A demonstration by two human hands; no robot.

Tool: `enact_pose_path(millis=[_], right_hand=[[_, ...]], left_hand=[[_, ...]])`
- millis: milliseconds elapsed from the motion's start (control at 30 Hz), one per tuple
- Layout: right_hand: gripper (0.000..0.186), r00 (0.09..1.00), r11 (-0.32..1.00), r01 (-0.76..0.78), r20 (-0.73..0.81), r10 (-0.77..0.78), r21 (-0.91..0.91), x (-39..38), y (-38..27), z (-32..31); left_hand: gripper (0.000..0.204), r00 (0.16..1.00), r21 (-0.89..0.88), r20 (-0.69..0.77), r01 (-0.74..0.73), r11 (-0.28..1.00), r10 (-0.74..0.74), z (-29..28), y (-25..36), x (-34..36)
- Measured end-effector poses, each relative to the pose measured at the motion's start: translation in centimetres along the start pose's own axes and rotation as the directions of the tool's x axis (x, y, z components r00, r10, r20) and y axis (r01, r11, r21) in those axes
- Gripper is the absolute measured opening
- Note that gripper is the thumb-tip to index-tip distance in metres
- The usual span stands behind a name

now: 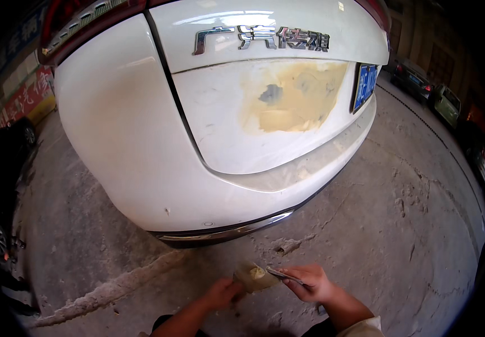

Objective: The person applies beige body filler to the rear bumper of a white car using a metal putty knife. They repeatedly scoop the filler from a plastic sheet and spread it over a damaged area on the bumper, smoothing the surface.

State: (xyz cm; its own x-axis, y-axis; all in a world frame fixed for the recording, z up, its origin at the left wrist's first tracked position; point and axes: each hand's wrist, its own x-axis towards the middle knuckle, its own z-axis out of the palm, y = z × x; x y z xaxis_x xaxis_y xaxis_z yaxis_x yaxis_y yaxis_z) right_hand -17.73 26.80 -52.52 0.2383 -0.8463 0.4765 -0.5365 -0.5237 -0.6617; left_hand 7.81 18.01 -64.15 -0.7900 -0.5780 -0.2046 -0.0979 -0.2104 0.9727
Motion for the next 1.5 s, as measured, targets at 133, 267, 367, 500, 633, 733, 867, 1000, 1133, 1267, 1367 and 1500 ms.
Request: enact_pose_path(millis=[133, 267, 367, 500, 633, 733, 867, 1000, 1133, 1267, 1367, 1500], right_hand=[[0.036, 0.953, 0.989, -0.098, 0.276, 0.126, -0.114, -1.3, 0.7, 0.7], [0.04, 0.984, 0.95, -0.177, -0.01, 0.18, -0.257, -1.5, 1.2, 0.1], [0.047, 0.904, 0.845, 0.091, -0.312, -0.292, -0.527, 3.9, 0.0, -1.5], [0.042, 0.758, 0.581, -0.01, -0.386, -0.526, -0.814, 10.9, -2.7, -3.0], [0.043, 0.642, 0.468, -0.085, -0.407, -0.649, -0.88, 16.7, -4.5, -3.3], [0.049, 0.606, 0.467, -0.085, -0.418, -0.677, -0.88, 19.0, -4.0, -3.0], [0.051, 0.57, 0.492, -0.098, -0.454, -0.685, -0.865, 20.5, -3.0, -2.6], [0.047, 0.566, 0.497, -0.113, -0.467, -0.68, -0.86, 20.9, -1.4, -1.8], [0.047, 0.58, 0.495, -0.128, -0.469, -0.666, -0.86, 20.6, -0.8, -1.0], [0.047, 0.599, 0.471, -0.138, -0.452, -0.66, -0.871, 19.9, 0.3, -0.6], [0.049, 0.739, 0.518, -0.07, -0.393, -0.547, -0.853, 17.5, -0.1, -0.4], [0.043, 0.759, 0.692, 0.174, -0.352, -0.548, -0.701, 12.2, -0.5, 0.0]], left_hand=[[0.034, 0.971, -0.421, -0.238, -0.103, 0.901, 0.0, -1.0, -0.6, -0.5], [0.039, 0.965, -0.212, -0.258, -0.096, 0.973, 0.039, -1.8, 2.3, -0.9], [0.037, 0.976, -0.081, -0.219, -0.039, 0.996, 0.02, -2.1, 1.2, -1.2], [0.037, 0.977, 0.021, -0.158, 0.147, 0.989, -0.142, -1.7, 0.9, -0.8], [0.036, 0.983, -0.021, -0.133, 0.124, 0.992, -0.125, -1.3, -0.6, 0.2], [0.036, 0.988, -0.097, -0.113, 0.092, 0.991, -0.103, -0.8, 0.7, 0.2], [0.036, 0.989, -0.141, -0.107, 0.09, 0.986, -0.106, -0.7, 0.6, 0.3], [0.036, 0.996, -0.12, -0.069, 0.056, 0.991, -0.064, -1.0, 0.7, 0.3], [0.036, 0.996, -0.145, -0.059, 0.062, 0.987, -0.071, -1.4, 0.0, 0.4], [0.037, 0.989, -0.107, -0.093, 0.105, 0.989, -0.115, -1.1, 0.6, 0.6], [0.036, 0.993, -0.086, -0.091, 0.065, 0.994, -0.073, -1.2, 0.5, 0.6], [0.032, 0.995, -0.134, -0.086, 0.047, 0.99, -0.059, -1.8, 0.3, 0.1]])
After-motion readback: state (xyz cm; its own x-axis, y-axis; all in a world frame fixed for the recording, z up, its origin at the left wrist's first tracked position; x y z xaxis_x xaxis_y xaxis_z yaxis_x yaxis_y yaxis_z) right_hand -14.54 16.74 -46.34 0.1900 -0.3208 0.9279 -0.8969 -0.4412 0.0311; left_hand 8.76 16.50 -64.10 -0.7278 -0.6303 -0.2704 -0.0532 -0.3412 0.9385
